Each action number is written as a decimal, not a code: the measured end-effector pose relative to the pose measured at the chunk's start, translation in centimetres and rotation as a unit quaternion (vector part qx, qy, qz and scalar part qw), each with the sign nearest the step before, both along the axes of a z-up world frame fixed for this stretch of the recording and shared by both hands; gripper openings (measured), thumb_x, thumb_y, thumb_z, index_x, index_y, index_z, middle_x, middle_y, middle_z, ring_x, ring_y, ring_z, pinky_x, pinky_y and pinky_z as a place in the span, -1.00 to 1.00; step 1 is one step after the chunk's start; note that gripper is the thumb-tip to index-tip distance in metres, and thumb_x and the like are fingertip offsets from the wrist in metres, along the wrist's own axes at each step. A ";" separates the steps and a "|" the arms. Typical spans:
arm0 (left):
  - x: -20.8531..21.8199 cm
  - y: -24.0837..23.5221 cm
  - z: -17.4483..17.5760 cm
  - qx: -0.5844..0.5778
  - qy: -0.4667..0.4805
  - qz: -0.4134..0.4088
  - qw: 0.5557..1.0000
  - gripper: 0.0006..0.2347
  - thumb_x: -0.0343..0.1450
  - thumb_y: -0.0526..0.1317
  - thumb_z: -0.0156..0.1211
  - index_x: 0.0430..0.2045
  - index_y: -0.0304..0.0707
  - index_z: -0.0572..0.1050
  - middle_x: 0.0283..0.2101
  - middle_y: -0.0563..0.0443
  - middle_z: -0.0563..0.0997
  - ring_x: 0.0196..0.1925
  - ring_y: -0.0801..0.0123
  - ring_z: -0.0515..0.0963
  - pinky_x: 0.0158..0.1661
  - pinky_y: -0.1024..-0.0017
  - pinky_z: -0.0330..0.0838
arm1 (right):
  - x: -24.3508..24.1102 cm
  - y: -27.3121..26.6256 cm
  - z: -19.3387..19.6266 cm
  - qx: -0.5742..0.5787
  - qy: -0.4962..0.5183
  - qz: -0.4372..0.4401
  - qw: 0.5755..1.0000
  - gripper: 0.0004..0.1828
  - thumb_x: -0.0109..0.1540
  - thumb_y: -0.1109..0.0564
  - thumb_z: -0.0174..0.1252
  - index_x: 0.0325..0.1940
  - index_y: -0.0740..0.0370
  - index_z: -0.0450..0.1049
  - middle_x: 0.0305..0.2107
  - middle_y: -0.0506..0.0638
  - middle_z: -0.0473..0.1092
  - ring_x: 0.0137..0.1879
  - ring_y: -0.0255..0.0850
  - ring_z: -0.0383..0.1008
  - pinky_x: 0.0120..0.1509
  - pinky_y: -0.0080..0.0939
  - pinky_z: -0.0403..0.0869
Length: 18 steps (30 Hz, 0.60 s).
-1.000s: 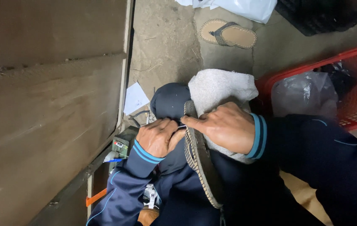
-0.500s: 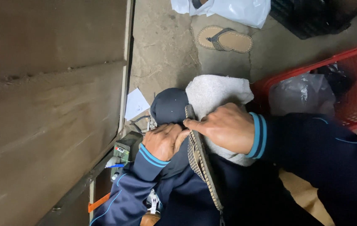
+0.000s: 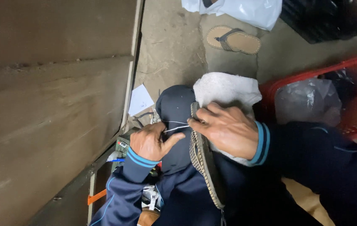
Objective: The person sits on the floor and sews a beige flip-flop sandal using a needle and white thread. They repeatedly push the needle through the sole and pull the thread to stitch the sandal while holding it against a white towel on their lap.
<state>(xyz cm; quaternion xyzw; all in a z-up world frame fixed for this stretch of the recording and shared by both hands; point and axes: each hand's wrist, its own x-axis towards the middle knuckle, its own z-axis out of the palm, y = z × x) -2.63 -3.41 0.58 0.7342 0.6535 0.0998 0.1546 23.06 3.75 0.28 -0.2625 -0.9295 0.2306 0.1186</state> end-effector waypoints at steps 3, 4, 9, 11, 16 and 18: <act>0.0 -0.6 0.1 -0.001 -0.012 0.005 1.000 -0.52 0.32 0.31 0.29 -0.71 -0.08 0.41 -0.76 -0.02 0.47 -0.57 0.09 0.61 -0.52 0.25 0.45 | 0.0 -0.3 0.5 0.000 -0.013 -0.006 1.000 -0.61 0.19 0.21 0.04 0.09 0.00 0.51 -0.19 -0.02 0.33 -0.10 -0.05 0.38 -0.51 -0.08 0.51; 0.2 -0.7 0.2 -0.005 -0.028 0.007 1.000 -0.53 0.33 0.28 0.30 -0.70 -0.09 0.41 -0.74 -0.05 0.48 -0.55 0.04 0.62 -0.52 0.21 0.46 | 0.0 -0.2 0.9 -0.020 -0.020 -0.005 1.000 -0.59 0.19 0.24 0.04 0.10 0.02 0.49 -0.04 0.01 0.28 -0.04 -0.02 0.35 -0.50 -0.02 0.55; -0.8 -1.7 -0.6 -0.016 -0.051 0.016 0.998 -0.54 0.34 0.26 0.29 -0.67 -0.11 0.42 -0.72 -0.08 0.49 -0.53 0.01 0.63 -0.50 0.17 0.47 | -0.1 0.8 2.4 -0.141 -0.083 -0.008 0.987 -0.49 0.20 0.31 0.01 0.20 -0.05 0.48 0.15 0.00 0.13 0.07 -0.03 0.30 -0.41 -0.07 0.63; -2.9 -2.8 -1.6 -0.027 0.000 0.053 0.998 -0.57 0.37 0.28 0.24 -0.65 -0.04 0.47 -0.77 -0.01 0.48 -0.59 0.07 0.62 -0.51 0.25 0.45 | 0.6 0.6 2.0 -0.052 -0.072 -0.026 0.996 -0.61 0.19 0.19 0.08 0.09 -0.08 0.45 0.29 0.08 0.11 0.00 0.06 0.40 -0.44 0.11 0.61; -3.8 -4.5 -1.9 -0.034 -0.035 0.066 0.997 -0.58 0.38 0.25 0.24 -0.69 -0.02 0.44 -0.76 0.00 0.47 -0.58 0.06 0.61 -0.51 0.23 0.47 | 1.0 0.6 3.4 -0.124 -0.018 -0.031 0.992 -0.48 0.26 0.23 0.00 0.31 -0.01 0.43 0.15 0.11 0.21 -0.07 -0.05 0.53 -0.41 -0.09 0.66; -3.7 -4.8 -2.3 -0.023 -0.048 0.081 0.995 -0.59 0.39 0.26 0.21 -0.69 -0.01 0.43 -0.76 0.00 0.46 -0.57 0.05 0.62 -0.52 0.22 0.47 | 1.7 -0.7 2.5 -0.076 0.014 -0.036 0.996 -0.47 0.29 0.15 0.03 0.38 0.03 0.42 0.02 0.09 0.32 -0.09 -0.10 0.55 -0.34 -0.11 0.65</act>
